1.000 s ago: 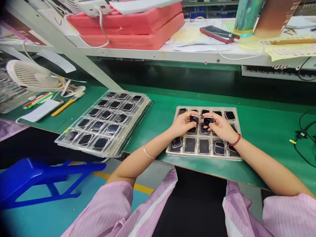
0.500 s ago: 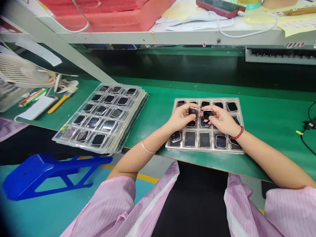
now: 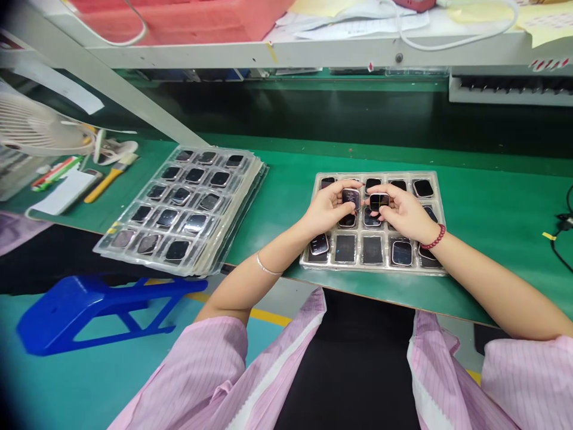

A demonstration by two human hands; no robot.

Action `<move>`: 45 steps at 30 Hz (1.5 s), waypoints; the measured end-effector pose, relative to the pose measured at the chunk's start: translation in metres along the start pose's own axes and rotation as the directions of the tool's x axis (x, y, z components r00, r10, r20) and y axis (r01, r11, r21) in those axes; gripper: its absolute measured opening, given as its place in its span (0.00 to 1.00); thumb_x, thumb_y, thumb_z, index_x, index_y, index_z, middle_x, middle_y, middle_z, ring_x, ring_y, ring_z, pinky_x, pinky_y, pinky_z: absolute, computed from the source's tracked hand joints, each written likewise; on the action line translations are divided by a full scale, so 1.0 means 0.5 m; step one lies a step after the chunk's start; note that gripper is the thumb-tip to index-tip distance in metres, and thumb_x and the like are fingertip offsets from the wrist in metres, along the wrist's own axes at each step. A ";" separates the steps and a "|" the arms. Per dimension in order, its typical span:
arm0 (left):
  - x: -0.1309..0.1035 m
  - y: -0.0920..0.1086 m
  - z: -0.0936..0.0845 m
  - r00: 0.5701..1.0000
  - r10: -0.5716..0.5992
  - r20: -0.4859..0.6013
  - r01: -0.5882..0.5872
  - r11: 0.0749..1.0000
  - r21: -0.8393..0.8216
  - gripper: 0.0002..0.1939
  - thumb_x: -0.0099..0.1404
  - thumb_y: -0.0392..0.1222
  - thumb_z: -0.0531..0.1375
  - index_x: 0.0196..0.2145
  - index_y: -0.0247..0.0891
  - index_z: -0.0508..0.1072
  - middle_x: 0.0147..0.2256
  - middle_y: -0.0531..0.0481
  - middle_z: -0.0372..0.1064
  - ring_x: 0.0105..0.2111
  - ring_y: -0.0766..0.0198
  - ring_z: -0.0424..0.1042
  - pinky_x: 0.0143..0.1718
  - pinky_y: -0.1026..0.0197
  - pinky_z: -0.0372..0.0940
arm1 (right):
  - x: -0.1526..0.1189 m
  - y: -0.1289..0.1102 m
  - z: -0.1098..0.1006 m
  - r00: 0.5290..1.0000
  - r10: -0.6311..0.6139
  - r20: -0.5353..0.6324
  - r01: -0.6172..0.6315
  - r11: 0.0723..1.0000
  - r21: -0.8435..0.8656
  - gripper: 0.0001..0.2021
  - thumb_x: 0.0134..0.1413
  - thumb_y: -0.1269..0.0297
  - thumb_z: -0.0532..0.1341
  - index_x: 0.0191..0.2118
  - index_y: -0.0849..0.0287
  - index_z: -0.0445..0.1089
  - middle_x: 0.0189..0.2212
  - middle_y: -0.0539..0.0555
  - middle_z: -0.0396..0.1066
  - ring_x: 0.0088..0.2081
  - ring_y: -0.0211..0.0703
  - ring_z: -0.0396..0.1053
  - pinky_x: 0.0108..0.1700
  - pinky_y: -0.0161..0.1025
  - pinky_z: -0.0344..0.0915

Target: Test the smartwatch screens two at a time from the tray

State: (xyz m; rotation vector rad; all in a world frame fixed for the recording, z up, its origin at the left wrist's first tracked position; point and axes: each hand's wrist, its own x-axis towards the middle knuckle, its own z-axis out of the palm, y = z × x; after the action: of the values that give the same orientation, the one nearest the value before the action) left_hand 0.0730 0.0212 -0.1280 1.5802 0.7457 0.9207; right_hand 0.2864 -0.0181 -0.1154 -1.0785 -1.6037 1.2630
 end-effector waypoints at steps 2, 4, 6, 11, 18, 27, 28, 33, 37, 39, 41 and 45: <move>-0.001 0.003 0.000 1.000 -0.005 -0.013 0.005 1.000 0.012 0.27 0.55 0.31 0.61 0.54 0.37 0.68 0.54 0.43 0.70 0.43 0.62 0.75 0.42 0.62 0.69 | 0.000 0.000 0.000 1.000 -0.004 -0.005 0.004 1.000 -0.010 0.19 0.54 0.70 0.62 0.53 0.57 0.69 0.46 0.56 0.76 0.39 0.44 0.78 0.38 0.40 0.77; -0.002 0.006 0.000 1.000 -0.023 -0.016 0.023 1.000 0.017 0.29 0.55 0.31 0.61 0.55 0.37 0.67 0.53 0.43 0.70 0.44 0.60 0.75 0.43 0.61 0.70 | 0.000 0.001 0.000 1.000 -0.012 -0.001 0.012 1.000 -0.017 0.19 0.55 0.70 0.61 0.53 0.57 0.68 0.47 0.57 0.76 0.39 0.44 0.78 0.38 0.40 0.77; -0.002 0.006 0.001 0.999 -0.030 -0.010 0.030 1.000 0.006 0.28 0.56 0.32 0.62 0.55 0.37 0.66 0.52 0.43 0.71 0.44 0.60 0.75 0.44 0.60 0.70 | -0.001 0.001 0.000 1.000 -0.010 0.005 0.011 1.000 -0.022 0.18 0.56 0.69 0.61 0.53 0.58 0.68 0.46 0.57 0.76 0.38 0.44 0.78 0.38 0.40 0.77; 0.000 -0.004 0.000 0.999 -0.029 -0.018 0.028 0.999 -0.031 0.20 0.60 0.37 0.62 0.50 0.35 0.69 0.46 0.44 0.73 0.38 0.64 0.75 0.42 0.60 0.71 | -0.002 -0.002 0.001 0.999 -0.039 0.003 0.039 0.998 -0.049 0.20 0.52 0.68 0.64 0.53 0.56 0.69 0.50 0.57 0.74 0.44 0.47 0.77 0.44 0.43 0.77; 0.000 0.001 0.000 0.999 -0.041 -0.013 0.041 0.999 0.009 0.24 0.56 0.34 0.62 0.51 0.35 0.70 0.50 0.42 0.72 0.43 0.60 0.76 0.47 0.57 0.70 | 0.001 0.000 -0.002 1.000 0.024 0.009 -0.024 1.000 0.003 0.17 0.57 0.66 0.61 0.53 0.58 0.68 0.44 0.57 0.76 0.36 0.43 0.78 0.36 0.40 0.77; 0.001 -0.004 0.001 0.999 -0.050 -0.018 0.048 0.996 -0.075 0.28 0.52 0.29 0.59 0.53 0.36 0.68 0.52 0.42 0.70 0.45 0.60 0.75 0.47 0.58 0.72 | 0.001 0.006 -0.004 1.000 -0.004 0.005 0.004 1.000 0.015 0.21 0.52 0.70 0.63 0.54 0.57 0.68 0.46 0.56 0.76 0.39 0.45 0.77 0.38 0.39 0.77; 0.002 -0.006 0.001 0.999 -0.047 -0.013 0.046 0.996 -0.073 0.28 0.52 0.29 0.59 0.53 0.36 0.68 0.53 0.42 0.69 0.46 0.59 0.75 0.48 0.57 0.72 | 0.001 0.007 -0.004 1.000 -0.007 0.004 0.007 1.000 0.009 0.22 0.52 0.71 0.63 0.54 0.57 0.68 0.47 0.57 0.76 0.40 0.45 0.77 0.38 0.39 0.77; 0.004 -0.015 -0.001 1.000 -0.030 0.004 0.031 0.997 -0.071 0.29 0.52 0.29 0.57 0.53 0.35 0.68 0.54 0.41 0.69 0.48 0.56 0.74 0.47 0.56 0.72 | 0.002 0.009 -0.005 1.000 -0.016 -0.004 0.016 1.000 -0.011 0.22 0.51 0.73 0.61 0.54 0.56 0.68 0.47 0.56 0.76 0.41 0.45 0.77 0.38 0.39 0.76; 0.002 -0.016 -0.002 1.000 0.002 0.009 -0.001 0.999 -0.038 0.28 0.53 0.29 0.58 0.53 0.37 0.68 0.53 0.42 0.69 0.48 0.58 0.74 0.47 0.58 0.72 | 0.002 0.007 -0.005 1.000 -0.028 -0.006 0.028 1.000 -0.009 0.23 0.50 0.74 0.62 0.54 0.54 0.69 0.46 0.55 0.76 0.41 0.46 0.77 0.39 0.40 0.77; 0.000 -0.015 -0.002 1.000 0.018 0.009 -0.018 1.000 -0.017 0.26 0.55 0.31 0.59 0.53 0.37 0.68 0.54 0.42 0.68 0.48 0.58 0.74 0.47 0.58 0.72 | 0.002 0.005 -0.004 1.000 -0.028 -0.011 0.028 1.000 -0.011 0.22 0.50 0.74 0.63 0.53 0.54 0.69 0.45 0.55 0.77 0.40 0.46 0.77 0.40 0.41 0.77; -0.001 -0.014 -0.003 1.000 0.025 0.017 -0.025 1.000 -0.013 0.24 0.58 0.33 0.60 0.53 0.37 0.68 0.54 0.42 0.69 0.46 0.59 0.74 0.45 0.58 0.72 | 0.001 0.003 -0.003 1.000 -0.018 -0.019 0.018 1.000 -0.016 0.21 0.52 0.73 0.63 0.52 0.54 0.70 0.44 0.55 0.77 0.38 0.46 0.77 0.38 0.41 0.78; 0.000 -0.019 -0.003 0.998 0.055 0.018 -0.055 0.998 -0.004 0.25 0.60 0.37 0.63 0.56 0.39 0.67 0.56 0.42 0.68 0.46 0.59 0.74 0.45 0.59 0.72 | 0.000 0.002 -0.003 1.000 -0.009 -0.027 0.008 1.000 -0.011 0.19 0.53 0.72 0.63 0.52 0.55 0.70 0.44 0.56 0.77 0.37 0.45 0.78 0.38 0.42 0.78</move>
State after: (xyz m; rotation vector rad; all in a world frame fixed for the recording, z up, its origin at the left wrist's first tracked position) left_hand 0.0715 0.0237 -0.1373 1.6105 0.6900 0.9455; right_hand 0.2878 -0.0175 -0.1160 -1.0898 -1.5950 1.2309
